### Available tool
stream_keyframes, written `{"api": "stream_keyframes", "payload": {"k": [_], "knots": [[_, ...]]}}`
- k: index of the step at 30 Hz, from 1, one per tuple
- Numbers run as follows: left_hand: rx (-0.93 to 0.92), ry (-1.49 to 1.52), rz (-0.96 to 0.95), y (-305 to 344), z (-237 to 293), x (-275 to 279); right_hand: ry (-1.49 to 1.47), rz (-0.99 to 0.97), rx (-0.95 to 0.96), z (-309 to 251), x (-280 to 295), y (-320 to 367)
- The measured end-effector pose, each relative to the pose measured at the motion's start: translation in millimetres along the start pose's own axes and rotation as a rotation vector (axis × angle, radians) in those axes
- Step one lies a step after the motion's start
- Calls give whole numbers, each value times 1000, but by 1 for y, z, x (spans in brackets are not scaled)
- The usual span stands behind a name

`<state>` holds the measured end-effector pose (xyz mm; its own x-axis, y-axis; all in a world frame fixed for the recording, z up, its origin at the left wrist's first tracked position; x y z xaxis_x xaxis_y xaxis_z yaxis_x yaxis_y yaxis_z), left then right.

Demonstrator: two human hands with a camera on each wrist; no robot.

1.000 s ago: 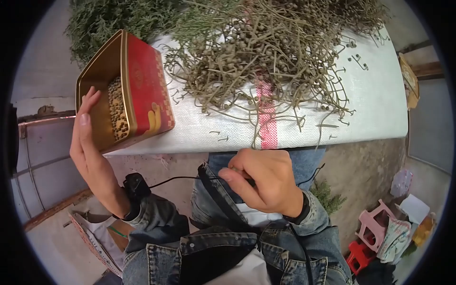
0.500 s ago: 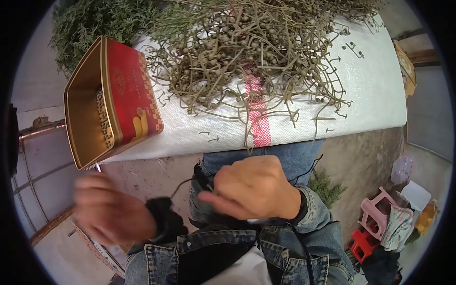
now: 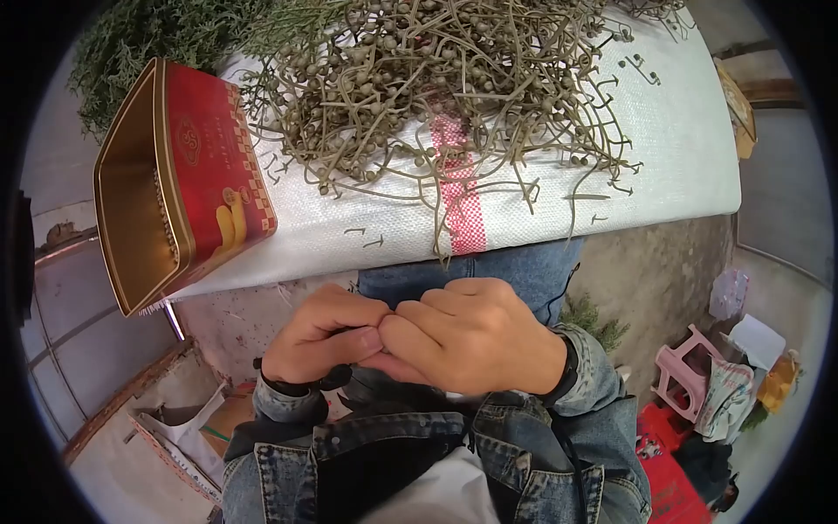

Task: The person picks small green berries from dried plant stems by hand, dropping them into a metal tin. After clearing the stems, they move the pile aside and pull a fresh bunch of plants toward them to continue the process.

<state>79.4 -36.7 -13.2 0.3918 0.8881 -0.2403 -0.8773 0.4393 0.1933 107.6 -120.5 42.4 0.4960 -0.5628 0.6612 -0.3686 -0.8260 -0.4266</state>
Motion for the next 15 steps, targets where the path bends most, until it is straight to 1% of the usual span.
{"api": "stream_keyframes", "payload": {"k": [2, 3, 5, 6, 9, 10, 13, 15], "knots": [[0, 20, -43, 1, -5, 2, -74, 5, -36, 3, -1, 0], [-3, 127, -70, 4, -8, 4, -68, 6, -40, 4, -1, 0], [-10, 344, -126, 6, -12, 4, -138, -57, -43, 6, -5, 0], [-9, 346, -133, 6, -8, 2, -175, -88, -47, 7, -8, 1], [-8, 65, 0, 4, 10, 2, -195, -106, -120, 17, -11, 4], [-10, 67, -1, 4, 9, 1, -209, -116, -153, 21, -11, 5], [-12, -220, 87, 3, 8, 9, -266, -115, -161, 22, -3, 0], [-5, -155, 97, 3, 3, 3, -303, -123, -165, 20, -4, 0]]}}
Point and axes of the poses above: each hand's wrist, its own y-axis away from the middle knuckle, its own x-axis out of the back of the hand, z = x × y, the point moved 9 cm from there along -y, towards the middle knuckle, and after that the axes turned 1 degree about -z, right-handed, at the moved point
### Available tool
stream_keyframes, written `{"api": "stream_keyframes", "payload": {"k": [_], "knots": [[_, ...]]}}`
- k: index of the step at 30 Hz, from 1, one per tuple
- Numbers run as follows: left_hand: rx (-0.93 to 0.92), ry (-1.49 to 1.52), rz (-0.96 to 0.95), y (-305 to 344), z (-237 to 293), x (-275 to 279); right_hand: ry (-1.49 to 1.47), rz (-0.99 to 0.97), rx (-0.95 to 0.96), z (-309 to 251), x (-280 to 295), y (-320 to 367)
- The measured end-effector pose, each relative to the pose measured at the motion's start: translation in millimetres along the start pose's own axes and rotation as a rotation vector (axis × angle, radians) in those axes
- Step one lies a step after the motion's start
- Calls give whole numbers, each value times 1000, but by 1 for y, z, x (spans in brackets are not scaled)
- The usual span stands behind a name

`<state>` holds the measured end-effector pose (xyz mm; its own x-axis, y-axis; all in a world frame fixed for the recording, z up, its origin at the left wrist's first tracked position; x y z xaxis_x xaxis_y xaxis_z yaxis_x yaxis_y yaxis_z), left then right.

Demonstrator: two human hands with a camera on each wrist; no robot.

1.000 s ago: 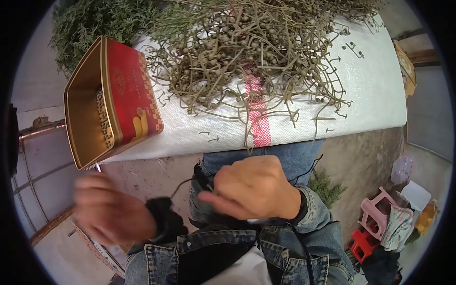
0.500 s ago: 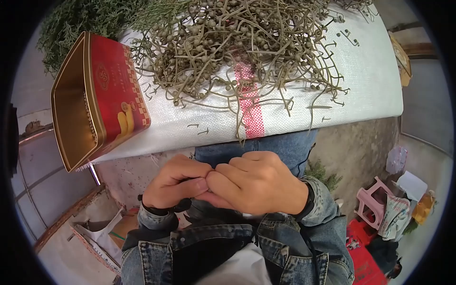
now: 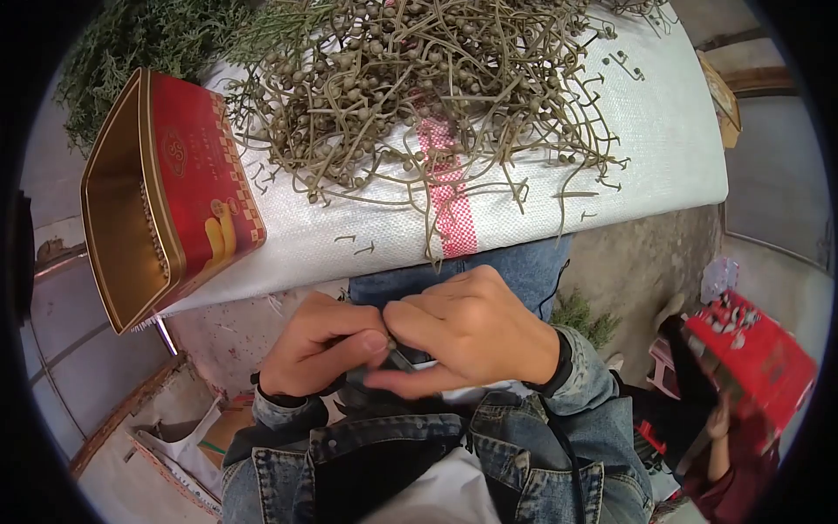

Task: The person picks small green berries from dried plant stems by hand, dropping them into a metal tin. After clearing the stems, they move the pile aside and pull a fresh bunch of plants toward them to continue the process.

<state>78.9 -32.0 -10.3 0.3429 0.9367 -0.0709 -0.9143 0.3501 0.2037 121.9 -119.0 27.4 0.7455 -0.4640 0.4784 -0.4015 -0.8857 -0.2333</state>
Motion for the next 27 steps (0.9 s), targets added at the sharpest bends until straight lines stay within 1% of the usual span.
{"api": "stream_keyframes", "payload": {"k": [2, 3, 7, 11, 14, 15, 18, 23, 26, 27], "knots": [[15, 108, 4, -2, -4, -2, 109, 35, 3, 2, -3, -2], [15, 107, 6, -2, -5, 0, 159, 51, 6, 2, -4, -2], [40, -8, -11, 2, -14, 5, 176, 62, 48, 1, -10, 1], [43, 104, -6, 3, -22, 4, 203, 61, 47, 1, -7, 2], [150, 205, 101, 6, -30, 6, 201, 74, 56, -1, -6, 0], [150, 204, 101, 6, -27, 6, 201, 80, 59, -2, -5, 1], [315, 433, 78, 8, -27, 3, 219, 74, 62, -2, -5, 1], [319, 384, 14, 9, -32, 1, 230, 69, 59, -2, -5, -1], [148, 294, 72, 15, -22, 10, 192, 41, 41, -9, -3, -11], [130, 289, 86, 18, -26, 12, 174, 23, 32, -12, 0, -17]]}}
Point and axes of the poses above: each hand's wrist, its own y-axis away from the middle knuckle, its own x-axis out of the back of the hand, z = x × y, the point moved 9 cm from there along -y, towards the middle knuckle, and after that the axes turned 1 degree about -z, right-handed, at the moved point
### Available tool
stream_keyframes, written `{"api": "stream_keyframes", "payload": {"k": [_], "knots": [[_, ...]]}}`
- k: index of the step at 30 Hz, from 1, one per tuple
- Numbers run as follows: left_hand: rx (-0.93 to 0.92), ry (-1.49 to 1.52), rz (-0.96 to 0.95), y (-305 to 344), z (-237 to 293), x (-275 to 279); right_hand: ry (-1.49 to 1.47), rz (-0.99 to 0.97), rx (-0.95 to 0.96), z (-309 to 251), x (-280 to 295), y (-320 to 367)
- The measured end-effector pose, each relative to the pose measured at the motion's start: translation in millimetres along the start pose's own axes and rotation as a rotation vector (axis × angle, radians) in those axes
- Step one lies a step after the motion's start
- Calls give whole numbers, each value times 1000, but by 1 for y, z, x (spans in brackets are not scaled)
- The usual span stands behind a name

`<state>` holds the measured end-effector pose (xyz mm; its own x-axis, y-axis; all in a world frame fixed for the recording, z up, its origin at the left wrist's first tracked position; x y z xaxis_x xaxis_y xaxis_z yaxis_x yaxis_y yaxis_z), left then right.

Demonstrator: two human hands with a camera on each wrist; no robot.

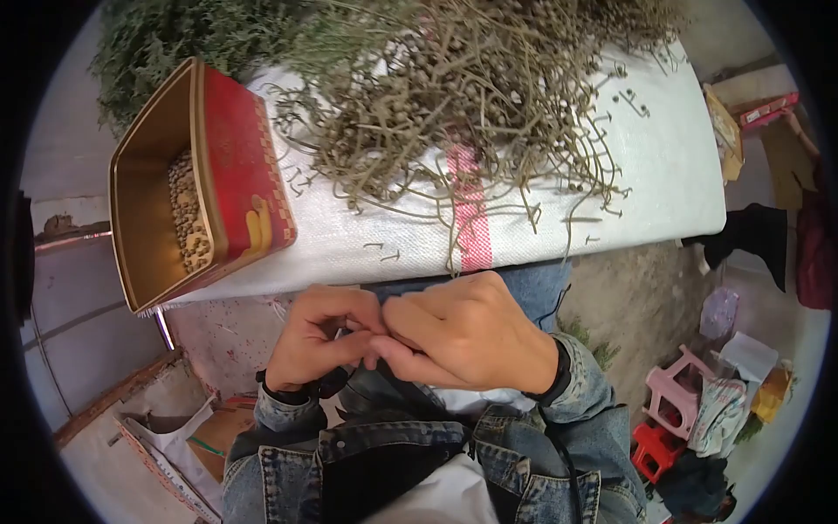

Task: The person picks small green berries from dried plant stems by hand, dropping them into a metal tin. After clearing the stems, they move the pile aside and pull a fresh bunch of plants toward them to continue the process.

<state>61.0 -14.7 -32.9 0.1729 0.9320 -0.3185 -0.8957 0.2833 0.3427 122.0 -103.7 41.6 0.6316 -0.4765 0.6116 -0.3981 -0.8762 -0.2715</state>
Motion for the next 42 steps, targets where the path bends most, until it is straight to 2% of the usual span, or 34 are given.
{"api": "stream_keyframes", "payload": {"k": [1, 3, 5, 7, 9, 12, 14, 15, 20, 22, 26, 28, 30, 31, 34, 35, 37, 42], "knots": [[-62, 18, 57, 3, -3, 7, 8, -7, 23, -7, 2, -10], [-184, 29, 160, 13, 0, 25, -38, 237, 124, -30, 24, -36], [-228, 4, 225, 24, -5, 29, -34, 200, 192, -59, 26, -70], [-279, 36, 293, 37, -13, 35, 13, 411, 352, -84, 14, -95], [-308, 85, 313, 46, -23, 38, 175, 302, 389, -103, -7, -126], [-315, 167, 404, 57, -38, 46, 317, 390, 451, -112, -22, -143], [-306, 229, 527, 63, -49, 56, 324, 341, 335, -99, -33, -146], [-312, 225, 517, 60, -49, 57, 335, 346, 337, -97, -33, -144], [-361, 340, 654, 71, -59, 58, 307, 118, 335, -98, -59, -136], [-407, 418, 658, 67, -54, 55, 224, 3, 315, -96, -61, -135], [-392, 389, 686, 65, -50, 54, 423, 68, 479, -103, -57, -128], [-398, 367, 677, 63, -44, 56, 307, 108, 474, -100, -36, -121], [-403, 336, 655, 61, -40, 54, 78, 176, 449, -92, -10, -102], [-396, 337, 659, 57, -38, 52, 71, 175, 445, -88, -5, -92], [-466, 377, 584, 45, -19, 41, -202, 302, 315, -63, 25, -58], [-465, 379, 593, 43, -15, 42, -209, 297, 316, -61, 33, -46], [-443, 233, 484, 38, -5, 35, -46, 139, 195, -51, 32, -30], [-362, 128, 354, 13, 5, 14, -64, 122, 158, -20, 32, 8]]}}
Point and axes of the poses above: each hand's wrist, its own y-axis away from the middle knuckle, its own x-axis out of the back of the hand, z = x × y, the point moved 9 cm from there along -y, towards the middle knuckle, and after that the axes turned 1 degree about -z, right-handed, at the moved point
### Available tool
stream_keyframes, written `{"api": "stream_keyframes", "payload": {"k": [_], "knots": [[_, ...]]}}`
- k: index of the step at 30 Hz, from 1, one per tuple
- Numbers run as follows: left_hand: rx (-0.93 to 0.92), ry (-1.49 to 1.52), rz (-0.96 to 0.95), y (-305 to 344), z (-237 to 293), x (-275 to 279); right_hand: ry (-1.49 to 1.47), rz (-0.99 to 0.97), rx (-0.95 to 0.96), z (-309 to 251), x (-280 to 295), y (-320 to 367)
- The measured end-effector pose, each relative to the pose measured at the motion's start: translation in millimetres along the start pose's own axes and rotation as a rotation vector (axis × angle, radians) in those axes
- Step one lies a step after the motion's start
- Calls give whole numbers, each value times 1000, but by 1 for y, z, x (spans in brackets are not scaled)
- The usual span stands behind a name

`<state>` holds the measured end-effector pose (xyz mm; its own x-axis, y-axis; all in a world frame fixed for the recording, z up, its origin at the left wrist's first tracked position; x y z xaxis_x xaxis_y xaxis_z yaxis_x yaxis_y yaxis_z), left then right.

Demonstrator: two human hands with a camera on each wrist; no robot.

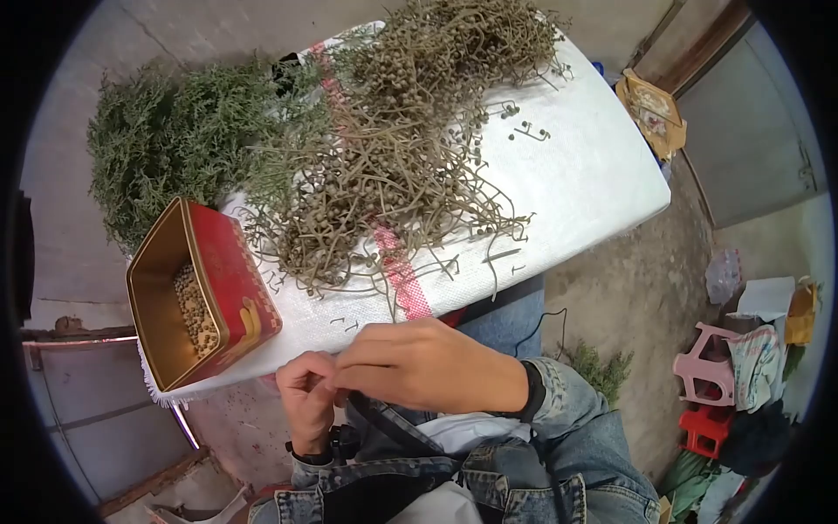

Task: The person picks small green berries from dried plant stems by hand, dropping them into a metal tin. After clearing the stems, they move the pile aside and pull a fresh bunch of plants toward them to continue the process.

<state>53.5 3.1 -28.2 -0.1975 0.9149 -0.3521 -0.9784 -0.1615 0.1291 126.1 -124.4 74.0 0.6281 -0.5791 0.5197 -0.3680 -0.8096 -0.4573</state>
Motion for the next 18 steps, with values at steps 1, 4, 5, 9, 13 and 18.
{"api": "stream_keyframes", "payload": {"k": [1, 4, 5, 9, 13, 18], "knots": [[11, -5, 2, -5, 0, -3, 15, 3, -17, 4, 0, 6], [-48, -212, -71, -16, 9, -20, 30, 8, -48, 12, 4, 18], [-35, -218, -67, -17, 10, -22, 110, 6, -25, 9, 7, 21], [27, -300, -22, -23, 10, -27, 290, 59, 11, 9, 9, 26], [23, -312, 44, -25, 10, -33, 311, 155, -47, 17, 7, 29], [-153, -646, 19, -29, 29, -56, 321, 188, -142, 31, 2, 33]]}}
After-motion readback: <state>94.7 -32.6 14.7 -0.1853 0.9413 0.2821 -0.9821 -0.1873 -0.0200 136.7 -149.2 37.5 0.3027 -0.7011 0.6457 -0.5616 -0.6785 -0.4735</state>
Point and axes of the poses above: each hand's wrist, its own y-axis away from the middle knuckle, its own x-axis out of the back of the hand, z = x × y, the point moved 9 cm from there along -y, towards the middle knuckle, and after that the axes turned 1 degree about -z, right-handed, at the moved point
